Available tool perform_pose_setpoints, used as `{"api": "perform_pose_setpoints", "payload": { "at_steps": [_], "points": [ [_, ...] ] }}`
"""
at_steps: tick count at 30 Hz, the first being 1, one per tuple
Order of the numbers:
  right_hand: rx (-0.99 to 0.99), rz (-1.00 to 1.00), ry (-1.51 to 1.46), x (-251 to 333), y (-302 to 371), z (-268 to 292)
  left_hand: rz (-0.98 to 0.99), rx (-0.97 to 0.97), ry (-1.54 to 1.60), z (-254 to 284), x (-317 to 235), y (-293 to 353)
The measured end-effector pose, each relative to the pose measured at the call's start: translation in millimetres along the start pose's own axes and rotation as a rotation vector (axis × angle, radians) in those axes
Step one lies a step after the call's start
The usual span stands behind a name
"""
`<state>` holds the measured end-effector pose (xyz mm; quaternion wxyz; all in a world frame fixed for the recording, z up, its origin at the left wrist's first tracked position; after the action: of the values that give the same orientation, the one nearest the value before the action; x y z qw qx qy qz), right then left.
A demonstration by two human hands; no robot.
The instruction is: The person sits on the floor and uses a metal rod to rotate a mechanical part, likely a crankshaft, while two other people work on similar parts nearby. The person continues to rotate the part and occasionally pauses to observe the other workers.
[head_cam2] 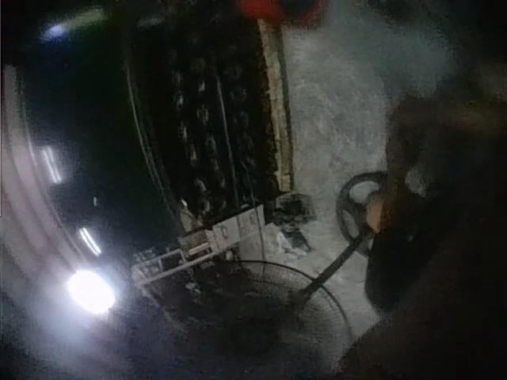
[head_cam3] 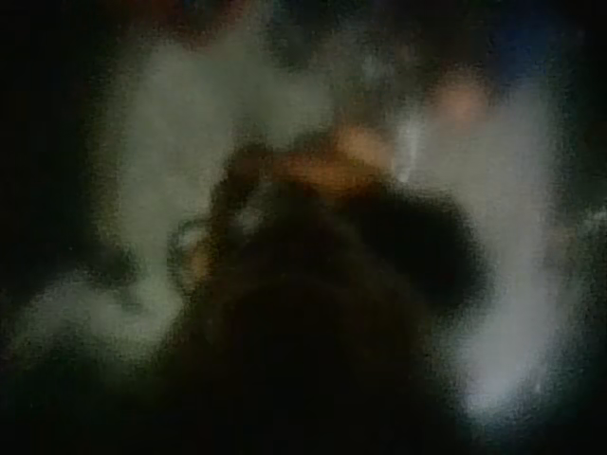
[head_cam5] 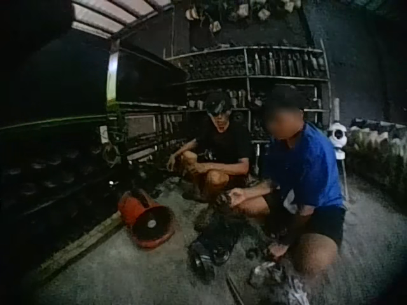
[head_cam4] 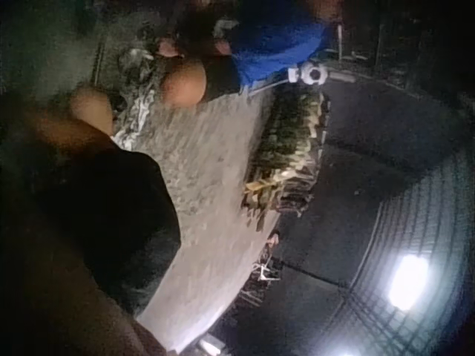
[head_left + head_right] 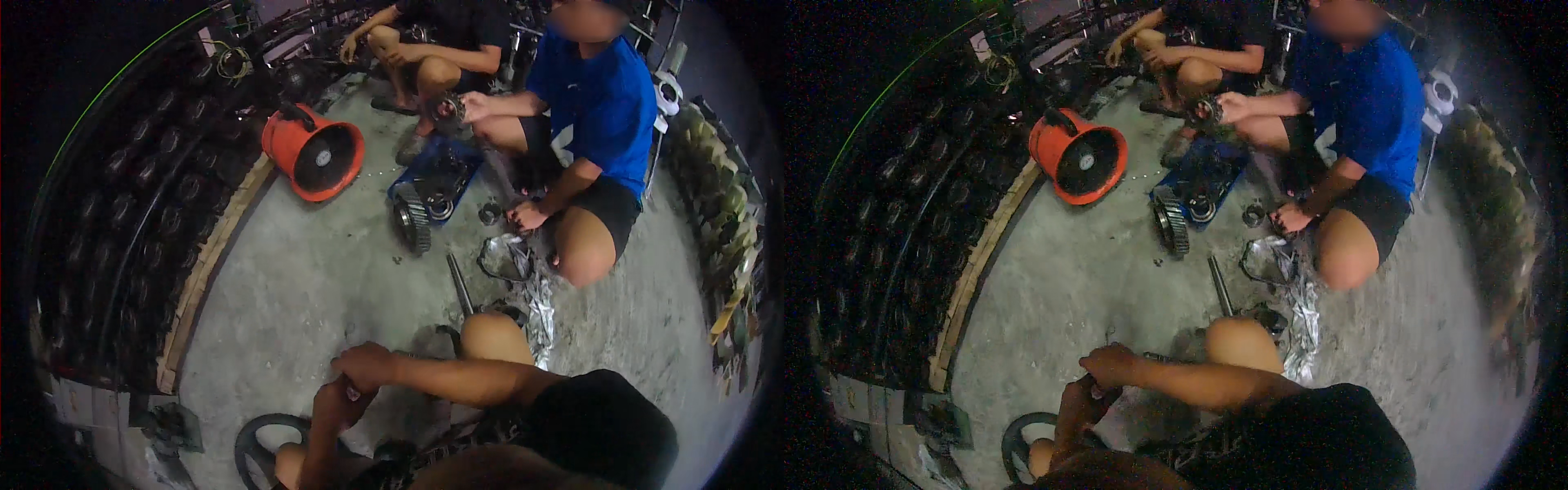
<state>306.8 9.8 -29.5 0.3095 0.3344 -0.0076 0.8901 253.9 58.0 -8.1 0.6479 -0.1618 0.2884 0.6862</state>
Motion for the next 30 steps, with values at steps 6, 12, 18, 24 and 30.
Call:
{"api": "perform_pose_setpoints", "payload": {
  "at_steps": [6,12,18,24,30],
  "points": [
    [-0.037,0.017,0.031,-8.1,-6.0,-8.7,-0.038,-0.001,0.055,-1.7,0.4,-2.9],
    [-0.04,0.018,0.037,-4.4,-3.6,-9.3,-0.019,0.024,0.056,-1.8,0.0,-0.3],
    [-0.005,0.006,0.061,-0.9,-0.5,-4.2,-0.007,0.008,0.048,0.4,-2.3,2.1],
    [-0.053,0.043,0.008,3.3,1.1,0.5,0.009,-0.007,0.046,1.6,-5.3,2.6],
    [-0.034,-0.011,0.095,-7.5,-7.2,2.2,-0.149,-0.061,0.109,-14.4,15.0,-15.8]
  ]
}}
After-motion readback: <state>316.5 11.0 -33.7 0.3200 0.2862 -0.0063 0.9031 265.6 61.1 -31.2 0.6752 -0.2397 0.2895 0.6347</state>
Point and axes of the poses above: each hand's wrist, its own y-axis away from the middle knuckle, its own z-axis out of the back of the hand, x = y × z, the point moved 9 cm from there along -y, towards the middle knuckle, and after that the axes turned 6 degrees about -x, right-handed, at the moved point
